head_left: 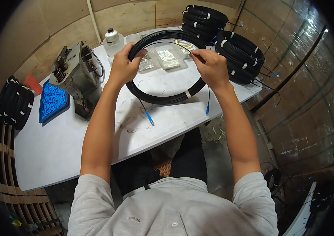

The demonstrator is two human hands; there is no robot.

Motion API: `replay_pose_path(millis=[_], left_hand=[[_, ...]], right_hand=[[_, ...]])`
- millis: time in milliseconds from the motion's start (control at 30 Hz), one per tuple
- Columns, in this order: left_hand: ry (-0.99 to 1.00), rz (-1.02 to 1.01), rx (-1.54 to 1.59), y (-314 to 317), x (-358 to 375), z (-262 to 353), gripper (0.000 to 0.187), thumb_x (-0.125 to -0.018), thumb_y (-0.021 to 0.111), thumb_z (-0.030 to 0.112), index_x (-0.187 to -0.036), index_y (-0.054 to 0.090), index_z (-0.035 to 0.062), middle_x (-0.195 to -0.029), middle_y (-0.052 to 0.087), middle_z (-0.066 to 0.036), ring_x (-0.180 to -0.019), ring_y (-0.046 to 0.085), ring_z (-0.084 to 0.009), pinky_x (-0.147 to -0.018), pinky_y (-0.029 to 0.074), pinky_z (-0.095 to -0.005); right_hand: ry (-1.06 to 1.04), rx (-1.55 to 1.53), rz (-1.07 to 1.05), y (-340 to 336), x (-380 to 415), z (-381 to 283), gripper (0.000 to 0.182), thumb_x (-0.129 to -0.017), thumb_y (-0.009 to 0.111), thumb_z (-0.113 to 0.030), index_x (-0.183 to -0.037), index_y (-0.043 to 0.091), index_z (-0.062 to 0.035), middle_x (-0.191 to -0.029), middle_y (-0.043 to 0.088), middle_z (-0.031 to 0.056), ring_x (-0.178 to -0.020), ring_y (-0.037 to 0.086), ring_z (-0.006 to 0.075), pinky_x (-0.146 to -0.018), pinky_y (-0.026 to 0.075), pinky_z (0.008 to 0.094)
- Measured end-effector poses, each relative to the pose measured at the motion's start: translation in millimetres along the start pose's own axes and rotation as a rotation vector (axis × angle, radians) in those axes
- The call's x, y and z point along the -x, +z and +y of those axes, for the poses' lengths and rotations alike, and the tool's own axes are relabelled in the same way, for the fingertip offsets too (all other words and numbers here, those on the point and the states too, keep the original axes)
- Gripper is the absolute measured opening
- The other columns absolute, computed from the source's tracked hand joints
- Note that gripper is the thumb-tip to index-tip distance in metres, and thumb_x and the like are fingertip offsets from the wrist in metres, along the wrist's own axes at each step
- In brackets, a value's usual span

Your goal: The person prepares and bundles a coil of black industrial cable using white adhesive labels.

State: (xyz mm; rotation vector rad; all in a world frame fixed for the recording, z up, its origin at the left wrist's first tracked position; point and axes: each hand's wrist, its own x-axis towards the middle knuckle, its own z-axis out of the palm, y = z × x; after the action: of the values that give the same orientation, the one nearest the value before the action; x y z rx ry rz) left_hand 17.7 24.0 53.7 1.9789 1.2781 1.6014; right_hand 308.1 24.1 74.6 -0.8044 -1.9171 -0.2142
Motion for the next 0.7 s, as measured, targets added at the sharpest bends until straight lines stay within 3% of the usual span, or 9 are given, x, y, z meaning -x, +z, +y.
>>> replay_pose_path(millis=[67, 200, 267, 433, 500, 533, 567, 633, 700], left_hand=[[-0.021, -0.016, -0.04, -0.3, -1.1, 6.0, 0.026, -0.095, 0.073, 0.022, -0.113, 0.069, 0.0029, -0.075, 0.067, -0.005, -0.064, 0.055, -0.0115, -0.062, 0.046, -0.0297], [0.015, -0.047, -0.101, 0.6, -1.1, 20.5, 0.022, -0.093, 0.071, 0.016, -0.111, 0.069, 0.0035, -0.072, 0.067, -0.009, -0.064, 0.059, -0.014, -0.062, 0.047, -0.0303], [0.022, -0.068, -0.109, -0.1, -0.3, 25.6, 0.02, -0.093, 0.068, 0.013, -0.111, 0.069, 0.0034, -0.075, 0.07, -0.011, -0.065, 0.062, -0.0157, -0.062, 0.047, -0.0307], [0.038, -0.082, -0.068, -1.7, 0.9, 21.2, 0.023, -0.094, 0.068, 0.009, -0.116, 0.067, 0.0039, -0.082, 0.073, -0.008, -0.072, 0.064, -0.0136, -0.068, 0.05, -0.029], [0.049, -0.083, -0.029, -0.8, 2.5, 16.6, 0.024, -0.094, 0.067, 0.008, -0.118, 0.067, 0.0037, -0.085, 0.074, -0.008, -0.076, 0.065, -0.0127, -0.071, 0.05, -0.0282], [0.056, -0.099, 0.024, -1.4, 3.1, 13.0, 0.028, -0.094, 0.069, 0.008, -0.121, 0.066, 0.0036, -0.089, 0.074, -0.006, -0.08, 0.064, -0.0114, -0.074, 0.051, -0.0276], [0.064, -0.112, 0.074, -4.9, 2.1, 9.1, 0.032, -0.094, 0.07, 0.008, -0.125, 0.065, 0.0035, -0.093, 0.074, -0.005, -0.084, 0.064, -0.0102, -0.077, 0.051, -0.0269], [-0.005, -0.187, 0.105, -18.0, 2.6, 6.1, 0.037, -0.092, 0.073, 0.008, -0.128, 0.065, 0.003, -0.095, 0.073, -0.004, -0.086, 0.063, -0.0096, -0.079, 0.051, -0.0269], [-0.081, -0.266, 0.139, -24.0, 4.8, 6.3, 0.042, -0.09, 0.076, 0.008, -0.13, 0.064, 0.0026, -0.098, 0.072, -0.004, -0.088, 0.062, -0.0091, -0.081, 0.052, -0.0269]], right_hand=[[-0.002, 0.232, 0.025, 0.2, 0.2, 4.6, 0.006, -0.087, 0.074, -0.012, -0.085, 0.07, -0.0079, -0.077, 0.071, 0.0098, -0.063, 0.069, 0.0287, -0.06, 0.056, 0.0376], [0.008, 0.292, 0.049, -2.8, 1.4, 12.8, 0.015, -0.083, 0.079, -0.013, -0.081, 0.064, -0.0098, -0.07, 0.068, 0.0067, -0.056, 0.066, 0.0268, -0.054, 0.053, 0.0365], [0.276, 0.145, 0.122, -5.5, 2.6, 12.3, 0.022, -0.079, 0.083, -0.016, -0.086, 0.064, -0.0092, -0.068, 0.064, 0.0057, -0.063, 0.067, 0.0223, -0.058, 0.053, 0.0344], [0.251, -0.053, 0.256, -8.1, -8.6, 20.8, 0.031, -0.078, 0.086, -0.019, -0.101, 0.069, -0.0051, -0.079, 0.063, 0.006, -0.081, 0.061, 0.0155, -0.07, 0.052, 0.0308], [0.392, -0.549, -0.184, -6.3, -7.7, 33.1, 0.031, -0.083, 0.083, -0.019, -0.106, 0.07, -0.0033, -0.08, 0.067, 0.0066, -0.078, 0.061, 0.014, -0.071, 0.052, 0.0298], [0.592, -0.595, -0.335, -15.6, -9.8, 32.3, 0.027, -0.087, 0.08, -0.019, -0.105, 0.071, -0.0011, -0.082, 0.07, 0.0064, -0.078, 0.062, 0.0128, -0.073, 0.052, 0.0302], [0.584, -0.597, -0.333, -15.7, -10.8, 33.5, 0.027, -0.087, 0.08, -0.019, -0.105, 0.071, -0.0011, -0.082, 0.07, 0.0064, -0.078, 0.062, 0.0128, -0.073, 0.052, 0.0302], [0.298, -0.359, -0.201, -13.8, -14.7, 30.8, 0.026, -0.087, 0.08, -0.019, -0.103, 0.071, -0.0008, -0.08, 0.071, 0.0052, -0.074, 0.062, 0.0128, -0.072, 0.052, 0.0308], [0.284, -0.338, -0.213, -22.4, -24.7, 27.4, 0.022, -0.087, 0.078, -0.016, -0.101, 0.071, -0.0011, -0.08, 0.072, 0.0094, -0.07, 0.063, 0.0159, -0.069, 0.051, 0.0323]])
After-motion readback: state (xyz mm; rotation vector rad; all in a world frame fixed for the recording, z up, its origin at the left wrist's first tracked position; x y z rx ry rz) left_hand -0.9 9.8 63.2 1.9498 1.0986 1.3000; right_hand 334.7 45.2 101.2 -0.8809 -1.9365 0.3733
